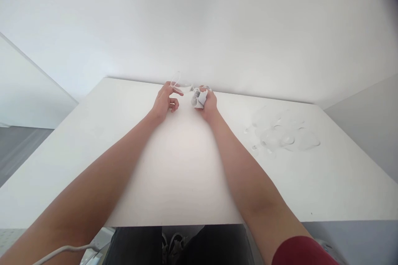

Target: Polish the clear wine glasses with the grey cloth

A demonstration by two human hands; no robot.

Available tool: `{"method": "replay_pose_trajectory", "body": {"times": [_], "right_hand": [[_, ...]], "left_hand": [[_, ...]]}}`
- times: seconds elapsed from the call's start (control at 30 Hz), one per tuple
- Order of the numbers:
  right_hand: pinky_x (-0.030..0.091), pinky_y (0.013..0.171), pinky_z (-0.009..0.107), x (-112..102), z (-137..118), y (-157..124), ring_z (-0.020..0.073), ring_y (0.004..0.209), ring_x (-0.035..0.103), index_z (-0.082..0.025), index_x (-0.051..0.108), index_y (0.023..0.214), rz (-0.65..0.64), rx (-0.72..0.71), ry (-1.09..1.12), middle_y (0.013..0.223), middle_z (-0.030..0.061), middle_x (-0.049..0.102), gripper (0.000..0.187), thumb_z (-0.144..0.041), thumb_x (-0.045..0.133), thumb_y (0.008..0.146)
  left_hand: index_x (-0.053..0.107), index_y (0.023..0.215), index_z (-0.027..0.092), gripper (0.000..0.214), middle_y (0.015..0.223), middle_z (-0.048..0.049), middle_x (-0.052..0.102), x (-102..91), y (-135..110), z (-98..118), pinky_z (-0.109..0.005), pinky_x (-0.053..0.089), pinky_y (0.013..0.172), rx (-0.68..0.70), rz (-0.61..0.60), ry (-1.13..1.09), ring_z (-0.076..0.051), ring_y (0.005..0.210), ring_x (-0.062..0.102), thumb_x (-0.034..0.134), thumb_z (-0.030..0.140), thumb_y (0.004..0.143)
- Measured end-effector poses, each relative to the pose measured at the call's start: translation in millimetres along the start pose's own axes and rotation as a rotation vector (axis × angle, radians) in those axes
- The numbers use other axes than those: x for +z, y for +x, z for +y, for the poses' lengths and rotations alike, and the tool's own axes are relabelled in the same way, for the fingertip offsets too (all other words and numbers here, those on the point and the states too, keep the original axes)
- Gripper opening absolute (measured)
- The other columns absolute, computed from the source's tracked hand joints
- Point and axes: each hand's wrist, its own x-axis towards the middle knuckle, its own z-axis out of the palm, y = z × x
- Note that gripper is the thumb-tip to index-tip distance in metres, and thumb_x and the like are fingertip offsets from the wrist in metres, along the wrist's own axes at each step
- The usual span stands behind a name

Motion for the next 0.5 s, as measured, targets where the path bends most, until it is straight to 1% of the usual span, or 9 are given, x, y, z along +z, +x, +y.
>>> {"method": "replay_pose_trajectory", "body": {"times": [0.1,0.17,0.27,0.37,0.5], "right_hand": [[0.021,0.036,0.022,2.6,-4.9,-4.3,0.0093,0.043,0.044,-0.025,0.047,0.079,-0.014,0.057,0.129,0.058,-0.0079,0.046,0.032,-0.045,0.072,0.073],[0.020,0.036,0.022,4.2,-8.0,-6.8,0.0088,0.042,0.042,-0.025,0.046,0.077,-0.021,0.083,0.162,0.057,-0.0079,0.046,0.030,-0.042,0.071,0.074],[0.020,0.037,0.022,5.3,-9.4,-8.3,0.0090,0.042,0.043,-0.025,0.048,0.079,-0.010,0.089,0.165,0.057,-0.0083,0.046,0.027,-0.040,0.070,0.076],[0.021,0.037,0.022,4.8,-7.3,-7.4,0.0091,0.042,0.043,-0.025,0.047,0.079,-0.020,0.080,0.147,0.057,-0.0089,0.045,0.031,-0.043,0.071,0.076],[0.024,0.038,0.022,3.4,-4.8,-5.2,0.0097,0.045,0.047,-0.025,0.051,0.085,0.012,0.066,0.092,0.060,-0.0087,0.049,0.033,-0.047,0.073,0.073]], "left_hand": [[0.057,0.105,0.027,0.029,0.100,-0.0024,0.065,0.2,-0.7,-0.3,-0.022,0.033,0.038,0.017,-0.017,-0.011,-0.006,0.043,0.049,0.052,0.053,0.092],[0.057,0.105,0.027,0.025,0.099,-0.0019,0.064,0.6,-1.2,-0.5,-0.021,0.033,0.038,0.022,-0.025,-0.006,-0.005,0.044,0.049,0.054,0.049,0.092],[0.058,0.105,0.027,0.024,0.098,-0.0010,0.063,1.3,-1.5,-0.7,-0.020,0.033,0.037,0.016,-0.016,0.015,-0.004,0.044,0.048,0.055,0.046,0.092],[0.058,0.105,0.028,0.023,0.097,-0.0002,0.062,1.7,-1.7,-0.7,-0.020,0.034,0.038,0.021,-0.019,0.036,-0.004,0.044,0.048,0.057,0.045,0.090],[0.058,0.105,0.028,0.023,0.093,0.0008,0.061,1.2,-2.3,-0.5,-0.020,0.034,0.038,0.032,-0.002,0.041,-0.005,0.044,0.048,0.062,0.038,0.086]]}}
